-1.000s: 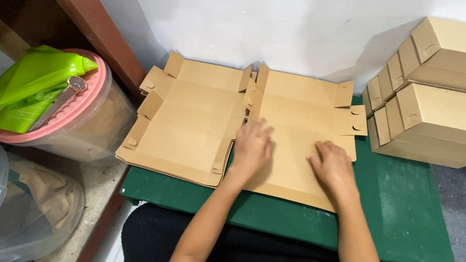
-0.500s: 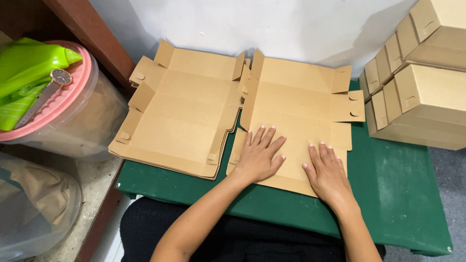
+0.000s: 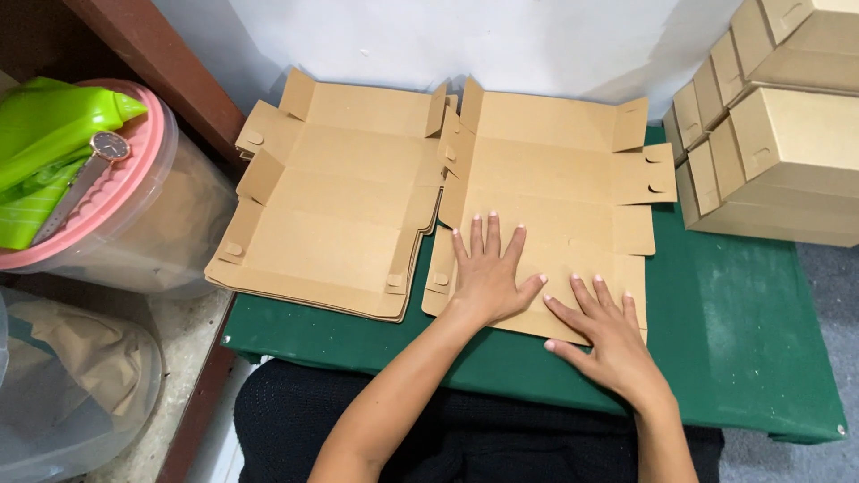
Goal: Folding flat cardboard templates into boxes and stacking them.
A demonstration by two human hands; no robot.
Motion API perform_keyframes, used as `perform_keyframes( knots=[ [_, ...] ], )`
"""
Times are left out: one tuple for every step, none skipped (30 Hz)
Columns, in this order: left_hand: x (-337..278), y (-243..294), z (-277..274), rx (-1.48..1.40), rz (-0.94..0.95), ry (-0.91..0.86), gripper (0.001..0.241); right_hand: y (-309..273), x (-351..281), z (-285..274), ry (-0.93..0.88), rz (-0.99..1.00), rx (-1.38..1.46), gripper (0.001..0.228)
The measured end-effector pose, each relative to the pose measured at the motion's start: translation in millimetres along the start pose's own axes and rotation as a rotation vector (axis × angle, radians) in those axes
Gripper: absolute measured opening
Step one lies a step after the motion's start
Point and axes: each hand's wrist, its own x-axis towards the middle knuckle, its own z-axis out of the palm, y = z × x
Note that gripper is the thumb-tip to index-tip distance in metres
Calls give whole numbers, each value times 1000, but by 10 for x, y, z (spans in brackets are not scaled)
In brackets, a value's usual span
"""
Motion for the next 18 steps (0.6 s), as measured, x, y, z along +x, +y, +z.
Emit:
perform_keyframes(
  knots=[
    [-52, 0, -92, 1, 4, -5, 90, -58, 8, -49, 0, 6, 2, 68],
    [-97, 6, -188, -39, 28, -18, 87, -109, 21, -106, -60, 113, 39, 65],
    [-141, 11, -285, -80, 52, -32, 84, -161, 34, -165, -120, 220, 76, 63],
    [-110, -64, -194, -80, 55, -32, 84, -149, 36, -175, -119, 222, 76, 63],
    [-81, -140, -104, -76, 102, 5, 79, -138, 38, -185, -104, 233, 150, 56],
    [-48, -228, -23, -70, 147, 44, 73, -134, 54, -192, -88, 241, 225, 50],
    [-39, -284, -46, -69, 148, 45, 73, -126, 67, -243, -86, 241, 226, 50],
    [-36, -338, -60, -119, 172, 47, 65, -120, 67, -288, -88, 229, 265, 42],
    [-31, -392, -73, -169, 195, 50, 57, -113, 68, -332, -89, 216, 304, 35],
    [-2, -432, -10, -170, 196, 48, 57, -102, 80, -342, -90, 218, 304, 35],
    [26, -473, 54, -205, 191, 94, 41, -93, 92, -352, -88, 243, 303, 31],
    [63, -516, 111, -241, 187, 143, 29, -83, 116, -369, -86, 267, 300, 27],
    [37, -502, 73, -242, 187, 143, 29, -66, 157, -353, -86, 268, 299, 27],
    [10, -487, 38, -278, 219, 191, 26, -47, 195, -337, -96, 292, 236, 26],
    [-18, -473, 3, -313, 250, 239, 25, -30, 233, -321, -106, 315, 173, 27],
    [-28, -479, -7, -315, 248, 240, 25, -22, 251, -319, -107, 314, 171, 27],
    [-40, -484, -18, -363, 290, 307, 24, -17, 267, -317, -97, 318, 153, 26],
    [-50, -496, -38, -408, 331, 377, 23, -15, 295, -317, -86, 319, 135, 25]
  ],
)
